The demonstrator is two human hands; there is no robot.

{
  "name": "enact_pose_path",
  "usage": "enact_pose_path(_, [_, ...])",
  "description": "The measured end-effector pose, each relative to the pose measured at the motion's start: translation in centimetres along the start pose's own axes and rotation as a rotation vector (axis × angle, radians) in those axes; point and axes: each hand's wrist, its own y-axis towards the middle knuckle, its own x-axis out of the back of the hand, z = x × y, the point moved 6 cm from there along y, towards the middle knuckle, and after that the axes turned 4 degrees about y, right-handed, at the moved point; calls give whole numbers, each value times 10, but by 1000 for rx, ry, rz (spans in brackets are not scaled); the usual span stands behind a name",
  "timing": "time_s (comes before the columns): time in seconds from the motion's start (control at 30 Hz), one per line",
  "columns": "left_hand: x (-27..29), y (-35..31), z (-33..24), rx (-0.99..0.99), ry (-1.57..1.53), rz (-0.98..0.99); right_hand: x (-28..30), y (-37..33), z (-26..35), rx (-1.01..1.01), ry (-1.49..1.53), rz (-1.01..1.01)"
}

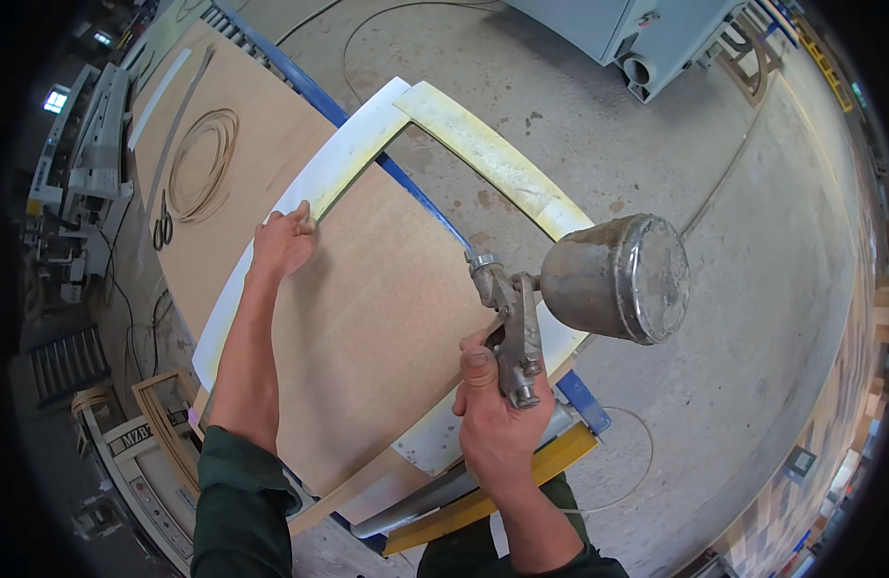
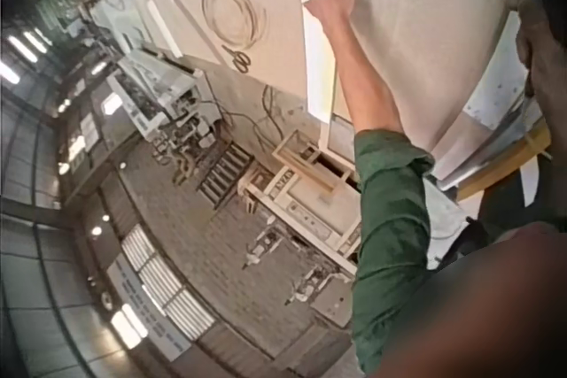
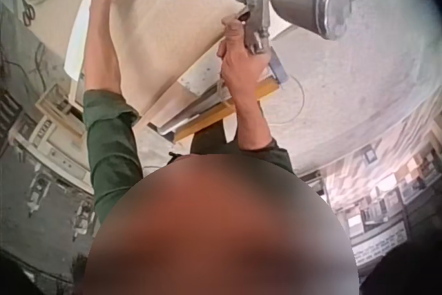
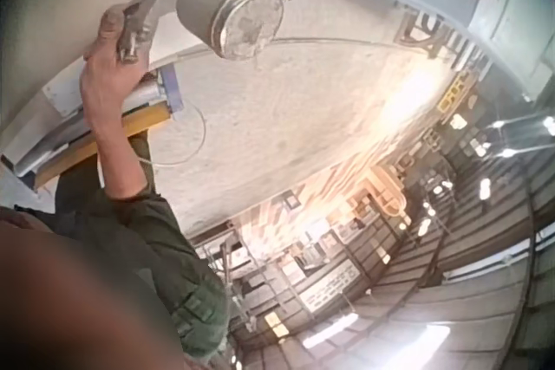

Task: Applying adhesive with a spray gun to a workpiece and attaching an edging strip.

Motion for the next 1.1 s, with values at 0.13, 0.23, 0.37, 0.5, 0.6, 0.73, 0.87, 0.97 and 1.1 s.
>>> enact_pose_path(0.13, [3,-2,-2,-4,25,32,-9,-3,-12,32,46,-91])
enact_pose_path(0.23, [2,-1,4,-8,18,13,-18,-10,-16,44,84,-142])
enact_pose_path(0.37, [4,0,-3,-22,23,35,-20,-12,-33,79,60,-173])
enact_pose_path(0.5, [-4,3,-4,-38,64,33,-28,-9,-24,73,71,-153])
enact_pose_path(0.6, [-4,3,-3,-46,92,18,-20,11,-7,18,-68,-148])
enact_pose_path(0.73, [-7,6,1,-46,27,-49,1,75,32,35,227,-72])
enact_pose_path(0.87, [-7,4,8,-14,76,19,-23,164,69,-9,356,138])
enact_pose_path(0.97, [0,4,-2,-23,89,21,-38,256,69,8,140,190])
enact_pose_path(1.1, [0,7,-10,-15,102,70,-56,333,35,-79,-38,205])
